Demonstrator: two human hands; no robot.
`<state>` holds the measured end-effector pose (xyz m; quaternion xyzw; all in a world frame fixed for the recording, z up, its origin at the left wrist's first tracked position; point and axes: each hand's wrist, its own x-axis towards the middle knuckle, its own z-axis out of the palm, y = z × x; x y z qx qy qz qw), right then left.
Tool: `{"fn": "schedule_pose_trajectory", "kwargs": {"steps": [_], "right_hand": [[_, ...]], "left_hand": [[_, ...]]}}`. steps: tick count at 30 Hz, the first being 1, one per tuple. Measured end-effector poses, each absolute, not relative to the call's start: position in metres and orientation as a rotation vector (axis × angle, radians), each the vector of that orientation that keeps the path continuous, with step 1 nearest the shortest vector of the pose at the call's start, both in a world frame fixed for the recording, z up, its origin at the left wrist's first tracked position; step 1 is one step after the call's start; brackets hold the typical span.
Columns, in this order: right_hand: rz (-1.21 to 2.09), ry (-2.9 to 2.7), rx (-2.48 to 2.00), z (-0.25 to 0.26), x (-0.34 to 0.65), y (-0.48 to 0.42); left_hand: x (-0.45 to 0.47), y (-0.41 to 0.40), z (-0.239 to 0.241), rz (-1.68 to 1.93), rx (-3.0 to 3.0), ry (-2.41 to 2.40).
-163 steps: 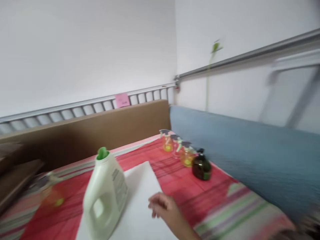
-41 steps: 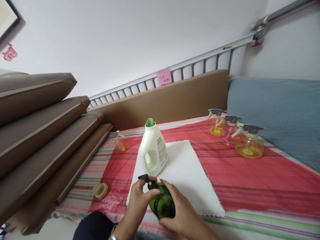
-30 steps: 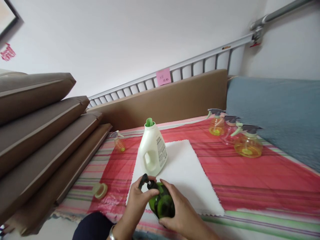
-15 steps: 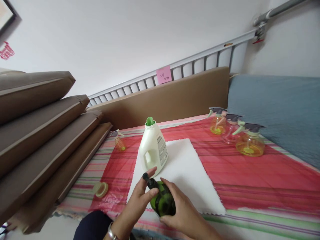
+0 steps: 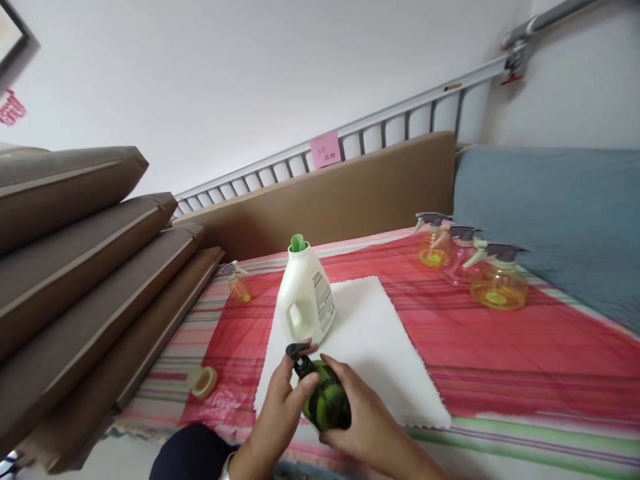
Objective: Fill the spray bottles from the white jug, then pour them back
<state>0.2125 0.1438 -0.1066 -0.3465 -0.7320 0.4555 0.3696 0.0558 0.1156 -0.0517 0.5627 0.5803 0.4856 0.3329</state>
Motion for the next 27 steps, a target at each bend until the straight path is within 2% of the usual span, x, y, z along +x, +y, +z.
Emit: {"fn": "schedule_pose_trajectory", "kwargs": {"steps": [3, 10, 15, 27], "right_hand": [[1.18, -1.859, -0.921, -0.11, 0.214, 0.145], [1.158, -1.908, -0.913, -0.109, 0.214, 0.144], [1.198, -1.933, -0.846, -0.101, 0.216, 0.143], [1.176, -1.92, -0.973, -0.111, 0.217, 0.145]], "left_hand": [[0.05, 0.119, -0.057, 1.213, 1.382, 1.327], [0.043, 0.128, -0.068, 1.413, 1.306, 1.391], [0.049, 0.121, -0.057, 1.285, 1.296, 1.29], [0.043, 0.117, -0.025, 1.817, 1.104, 1.215]]}}
